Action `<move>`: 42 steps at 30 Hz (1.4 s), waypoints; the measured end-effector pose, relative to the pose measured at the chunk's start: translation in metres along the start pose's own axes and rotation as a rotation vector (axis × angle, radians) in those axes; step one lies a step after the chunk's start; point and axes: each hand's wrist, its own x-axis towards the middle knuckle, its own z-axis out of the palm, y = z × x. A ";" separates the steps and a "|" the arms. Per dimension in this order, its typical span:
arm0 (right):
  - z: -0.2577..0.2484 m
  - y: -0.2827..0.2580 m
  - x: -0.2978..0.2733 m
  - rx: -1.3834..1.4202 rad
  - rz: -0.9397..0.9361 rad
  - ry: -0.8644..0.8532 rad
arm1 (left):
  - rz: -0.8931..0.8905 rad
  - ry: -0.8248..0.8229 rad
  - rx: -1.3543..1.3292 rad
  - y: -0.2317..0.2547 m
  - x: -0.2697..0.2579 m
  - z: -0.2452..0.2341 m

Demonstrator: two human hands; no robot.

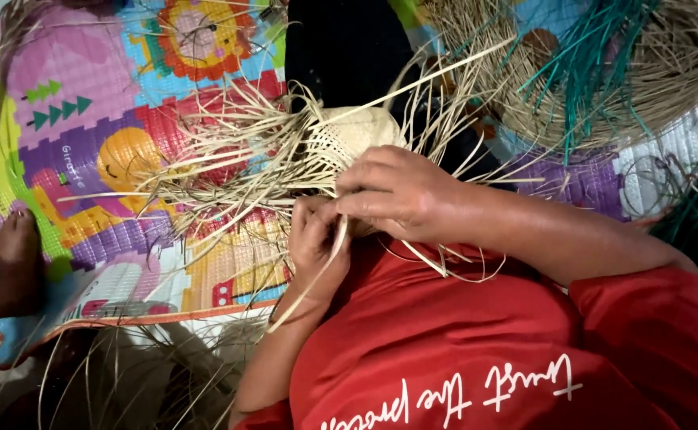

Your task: Weaving a basket using dried straw or grass fibers while sitting on a floor mat.

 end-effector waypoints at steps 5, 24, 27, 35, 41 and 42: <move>-0.006 -0.010 0.009 -0.340 -0.081 0.055 | -0.001 0.060 -0.068 -0.006 0.001 0.009; -0.051 0.037 -0.017 -0.738 0.336 -0.133 | -0.224 0.016 0.024 0.010 0.012 0.019; -0.078 0.063 -0.037 -0.845 0.659 -0.288 | -0.203 0.019 -0.015 0.006 0.011 0.019; -0.116 0.125 -0.127 -0.840 0.972 -0.166 | -0.216 -0.004 -0.013 0.007 0.012 0.020; -0.151 0.178 -0.197 -0.946 0.745 0.087 | -0.212 0.004 0.242 -0.004 0.006 0.015; -0.145 0.150 -0.180 -0.882 0.581 0.110 | -0.188 -0.053 0.399 -0.005 -0.007 0.009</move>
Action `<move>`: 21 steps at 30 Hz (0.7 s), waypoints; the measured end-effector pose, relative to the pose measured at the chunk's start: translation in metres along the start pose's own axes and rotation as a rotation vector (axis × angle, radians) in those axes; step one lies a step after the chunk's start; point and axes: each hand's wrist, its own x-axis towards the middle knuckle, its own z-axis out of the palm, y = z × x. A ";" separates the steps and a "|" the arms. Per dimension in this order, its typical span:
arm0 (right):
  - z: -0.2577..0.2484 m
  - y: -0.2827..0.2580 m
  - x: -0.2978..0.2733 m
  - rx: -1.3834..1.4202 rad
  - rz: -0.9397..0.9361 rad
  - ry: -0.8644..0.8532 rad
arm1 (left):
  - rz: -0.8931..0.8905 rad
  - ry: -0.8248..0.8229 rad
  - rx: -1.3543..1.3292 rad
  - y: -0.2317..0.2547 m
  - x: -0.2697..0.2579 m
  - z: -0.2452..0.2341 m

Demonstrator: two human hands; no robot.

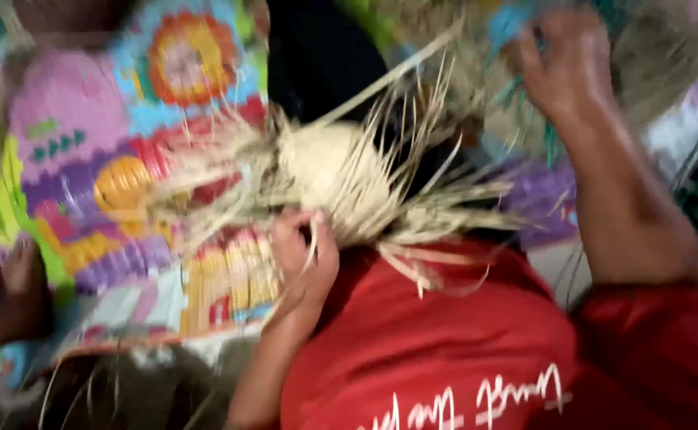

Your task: Weaving a basket using dried straw or grass fibers while sitting on a floor mat.

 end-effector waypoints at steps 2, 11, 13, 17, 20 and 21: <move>-0.017 -0.072 0.029 -0.244 -0.245 0.048 | -0.042 -0.009 -0.055 0.006 -0.001 -0.002; 0.005 -0.262 0.031 0.542 -0.495 0.064 | -0.163 0.081 -0.135 -0.003 0.001 0.002; 0.020 -0.260 0.025 0.617 -0.455 0.060 | -0.225 0.071 -0.113 -0.002 0.000 0.000; 0.018 -0.250 0.026 0.695 -0.381 0.000 | -0.182 0.058 -0.340 0.007 0.001 -0.005; 0.009 -0.250 0.026 0.652 -0.337 0.010 | -0.134 0.062 -0.409 0.009 0.002 -0.005; 0.007 -0.253 0.024 0.614 -0.320 0.025 | -0.111 0.048 -0.434 0.008 0.001 -0.006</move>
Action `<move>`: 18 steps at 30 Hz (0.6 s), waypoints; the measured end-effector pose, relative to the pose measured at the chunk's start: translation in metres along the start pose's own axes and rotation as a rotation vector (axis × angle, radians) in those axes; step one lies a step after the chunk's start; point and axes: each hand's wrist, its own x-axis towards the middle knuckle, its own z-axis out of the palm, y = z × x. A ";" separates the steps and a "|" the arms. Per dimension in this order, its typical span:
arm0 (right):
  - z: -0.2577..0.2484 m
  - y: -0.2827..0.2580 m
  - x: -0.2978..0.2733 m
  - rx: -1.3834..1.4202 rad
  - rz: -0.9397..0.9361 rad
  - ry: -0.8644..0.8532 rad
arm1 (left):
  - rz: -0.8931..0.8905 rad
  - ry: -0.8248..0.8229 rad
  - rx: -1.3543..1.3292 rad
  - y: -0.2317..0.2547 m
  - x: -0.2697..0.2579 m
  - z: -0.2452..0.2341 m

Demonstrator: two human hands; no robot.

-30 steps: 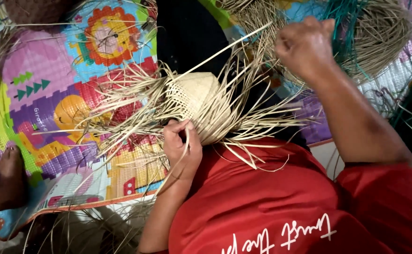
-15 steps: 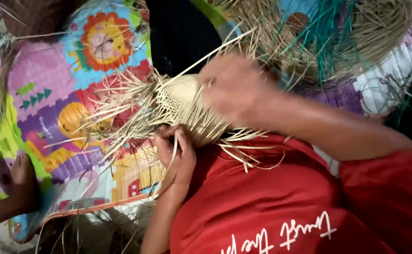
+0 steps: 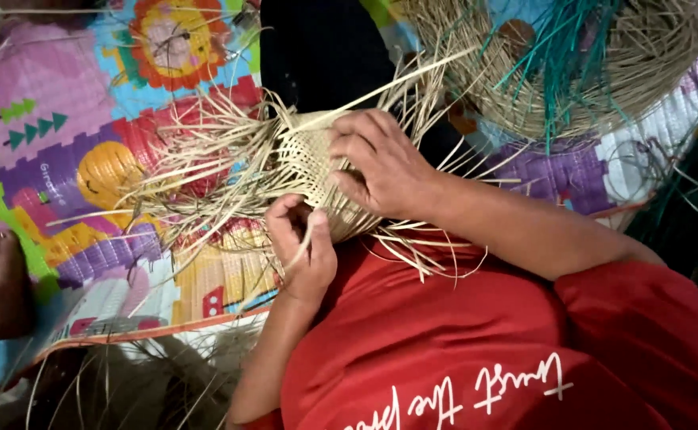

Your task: Weaving a basket using dried straw or grass fibers while sitting on a floor mat.

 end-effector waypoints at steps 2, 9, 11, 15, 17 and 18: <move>-0.008 0.000 0.007 -0.046 -0.033 0.029 | -0.009 -0.007 -0.002 -0.015 -0.003 0.001; 0.001 0.003 0.014 -0.085 -0.079 0.150 | 0.173 -0.090 0.040 -0.069 -0.009 0.001; -0.005 -0.001 0.024 -0.078 -0.074 0.136 | 0.179 -0.070 0.048 -0.043 0.002 0.002; -0.008 -0.007 0.021 -0.097 0.065 -0.030 | 0.012 -0.080 0.072 -0.028 0.000 -0.004; -0.010 -0.003 0.017 -0.103 0.093 -0.069 | -0.046 -0.120 0.048 -0.024 -0.002 -0.005; -0.012 -0.001 0.015 -0.110 0.121 -0.107 | -0.103 -0.161 0.024 -0.022 -0.002 -0.005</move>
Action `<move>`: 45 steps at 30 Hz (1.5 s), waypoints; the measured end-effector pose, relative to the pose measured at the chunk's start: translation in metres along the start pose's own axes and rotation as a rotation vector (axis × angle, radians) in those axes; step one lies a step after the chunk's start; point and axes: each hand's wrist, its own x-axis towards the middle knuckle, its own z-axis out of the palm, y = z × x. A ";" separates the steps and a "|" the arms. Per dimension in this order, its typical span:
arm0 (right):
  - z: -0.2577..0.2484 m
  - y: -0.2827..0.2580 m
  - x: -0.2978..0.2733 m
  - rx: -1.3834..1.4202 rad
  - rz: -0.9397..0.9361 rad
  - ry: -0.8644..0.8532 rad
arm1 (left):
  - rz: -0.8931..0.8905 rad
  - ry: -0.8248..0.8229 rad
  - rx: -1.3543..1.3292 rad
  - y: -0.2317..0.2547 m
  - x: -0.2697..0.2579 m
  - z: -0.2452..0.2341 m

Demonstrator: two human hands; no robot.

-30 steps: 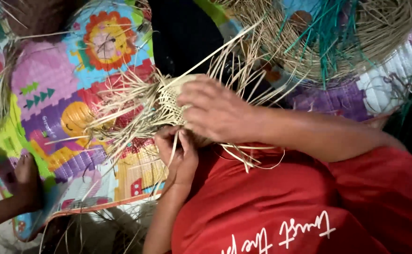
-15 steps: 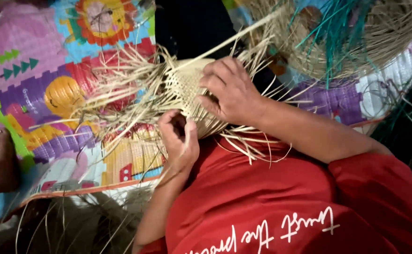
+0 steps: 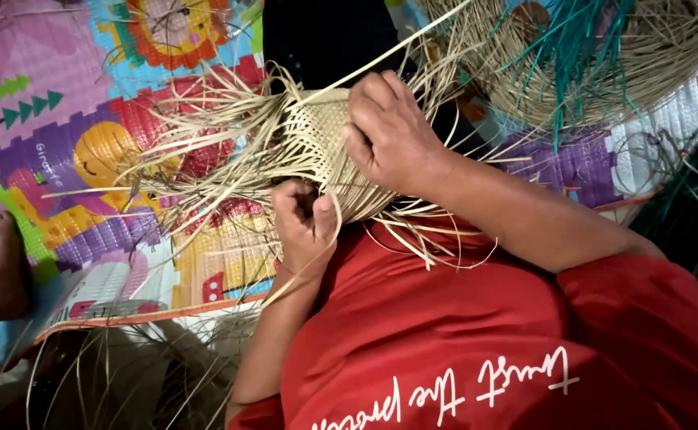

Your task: Weaving a basket using dried straw or grass fibers while sitting on a floor mat.

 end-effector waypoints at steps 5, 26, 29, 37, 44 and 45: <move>0.002 0.006 -0.003 0.039 0.033 -0.019 | 0.045 0.030 0.055 0.009 0.004 0.003; 0.010 0.006 -0.005 -0.036 0.037 0.018 | 0.271 0.186 0.317 0.020 -0.007 0.004; 0.009 0.006 -0.005 -0.041 0.020 0.025 | 0.258 0.206 0.282 0.023 0.001 0.005; -0.024 0.004 0.004 -0.090 0.111 -0.114 | 0.157 0.132 0.214 0.053 0.016 0.005; -0.009 -0.025 0.002 0.117 -0.161 -0.047 | 0.339 0.219 0.044 0.035 0.024 0.009; -0.004 -0.028 0.001 0.221 -0.125 -0.060 | 0.337 0.227 0.070 0.040 0.023 0.008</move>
